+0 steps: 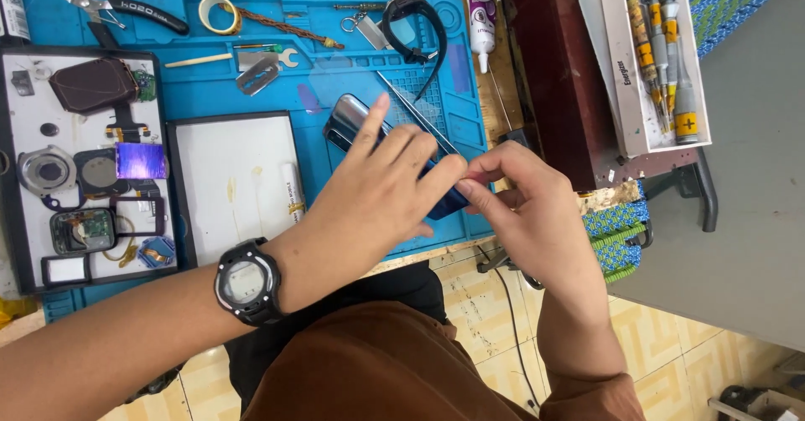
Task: The person works on a blue smartphone placed on a blue work mat. They use a small metal tool to pry and separate the phone's casing, then apply a liquid from a small bottle along the device's edges. The person continues to manipulate the phone's frame and components with their hands and the tool throughout the process.
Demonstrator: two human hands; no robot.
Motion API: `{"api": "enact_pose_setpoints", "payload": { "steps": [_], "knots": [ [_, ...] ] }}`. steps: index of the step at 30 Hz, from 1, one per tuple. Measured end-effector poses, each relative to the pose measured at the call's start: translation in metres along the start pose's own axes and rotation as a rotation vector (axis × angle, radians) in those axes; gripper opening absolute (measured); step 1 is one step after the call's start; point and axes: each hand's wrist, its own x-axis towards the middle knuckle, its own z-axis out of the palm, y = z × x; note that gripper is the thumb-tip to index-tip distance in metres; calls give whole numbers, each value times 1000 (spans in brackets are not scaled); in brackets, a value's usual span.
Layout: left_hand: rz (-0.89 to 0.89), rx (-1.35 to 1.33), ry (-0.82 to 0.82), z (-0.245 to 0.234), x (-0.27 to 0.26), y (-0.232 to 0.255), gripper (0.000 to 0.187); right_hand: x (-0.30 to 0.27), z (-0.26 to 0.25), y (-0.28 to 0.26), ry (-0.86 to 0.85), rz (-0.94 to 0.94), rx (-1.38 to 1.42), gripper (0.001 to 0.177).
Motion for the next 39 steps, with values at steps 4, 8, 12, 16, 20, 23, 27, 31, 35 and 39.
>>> {"api": "enact_pose_setpoints", "payload": {
  "steps": [4, 8, 12, 16, 20, 23, 27, 31, 35, 39],
  "knots": [
    [-30, -58, 18, 6, 5, 8, 71, -2, -3, 1, -12, 88, 77, 5],
    [-70, -33, 12, 10, 6, 9, 71, -5, -5, 4, 1, 124, 98, 5],
    [-74, -62, 5, 8, 5, 11, 68, -4, -4, 4, 8, 146, 112, 5],
    [-76, -67, 33, 8, 5, 12, 63, -2, -6, 3, -37, 42, -22, 4],
    [-73, -40, 27, 6, 5, 12, 62, -3, -7, 6, -41, 88, 46, 3],
    [-74, -32, 21, 6, 5, 12, 63, -5, -7, 4, -31, 68, 38, 3],
    [-75, -38, 29, 8, 5, 12, 63, -5, -5, 2, -24, 18, -8, 4],
    [-84, -13, 27, 8, 4, 13, 64, -9, -4, 2, 4, 50, 46, 4],
    [-85, -33, 15, 11, 4, 13, 68, -9, -2, 1, 28, 53, 1, 4],
    [-86, -5, 21, 6, 5, 13, 67, -8, -6, -1, -5, -7, -86, 3]
  ]
}}
